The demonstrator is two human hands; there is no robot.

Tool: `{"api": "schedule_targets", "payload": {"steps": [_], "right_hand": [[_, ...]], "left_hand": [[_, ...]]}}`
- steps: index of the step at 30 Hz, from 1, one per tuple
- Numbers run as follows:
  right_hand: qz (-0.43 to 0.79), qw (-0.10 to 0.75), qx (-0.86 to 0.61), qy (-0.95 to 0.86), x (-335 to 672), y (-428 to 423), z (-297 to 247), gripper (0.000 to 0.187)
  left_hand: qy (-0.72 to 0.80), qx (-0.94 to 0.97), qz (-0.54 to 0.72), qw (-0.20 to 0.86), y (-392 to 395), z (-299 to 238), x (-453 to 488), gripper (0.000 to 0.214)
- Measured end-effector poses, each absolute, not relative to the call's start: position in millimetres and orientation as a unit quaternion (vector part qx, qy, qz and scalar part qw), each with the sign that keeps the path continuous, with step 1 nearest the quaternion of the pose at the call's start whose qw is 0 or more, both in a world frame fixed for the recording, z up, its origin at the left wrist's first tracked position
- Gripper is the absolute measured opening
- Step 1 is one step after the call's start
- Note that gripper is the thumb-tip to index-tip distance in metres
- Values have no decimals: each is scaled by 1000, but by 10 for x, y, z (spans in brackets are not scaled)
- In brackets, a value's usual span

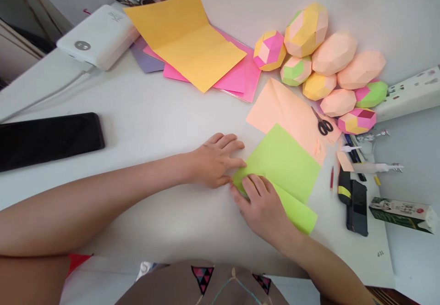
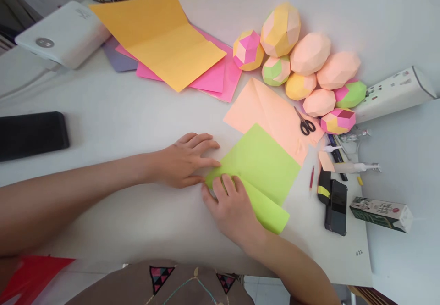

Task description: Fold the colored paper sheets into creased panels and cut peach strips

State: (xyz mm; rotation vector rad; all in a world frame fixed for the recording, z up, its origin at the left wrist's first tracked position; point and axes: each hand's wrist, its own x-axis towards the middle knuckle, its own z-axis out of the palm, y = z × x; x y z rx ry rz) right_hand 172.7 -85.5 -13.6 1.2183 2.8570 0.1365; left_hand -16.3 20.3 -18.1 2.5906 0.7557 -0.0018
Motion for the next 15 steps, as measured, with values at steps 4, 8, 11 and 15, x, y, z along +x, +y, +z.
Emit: {"api": "schedule_targets", "payload": {"steps": [4,8,11,15], "right_hand": [[50,14,397,916,1712,-828,-123,35],[51,16,399,915,1727,-863,-96,31],[55,23,401,914,1749,-906,-103,29],[62,24,399,915,1759,-924,-78,27]], "left_hand": [[271,938,3,214,200,-186,-166,43],[274,937,-8,218,201,-178,-157,42],[277,935,-22,222,203,-161,-149,43],[275,938,-20,212,196,-154,-158,43]]}}
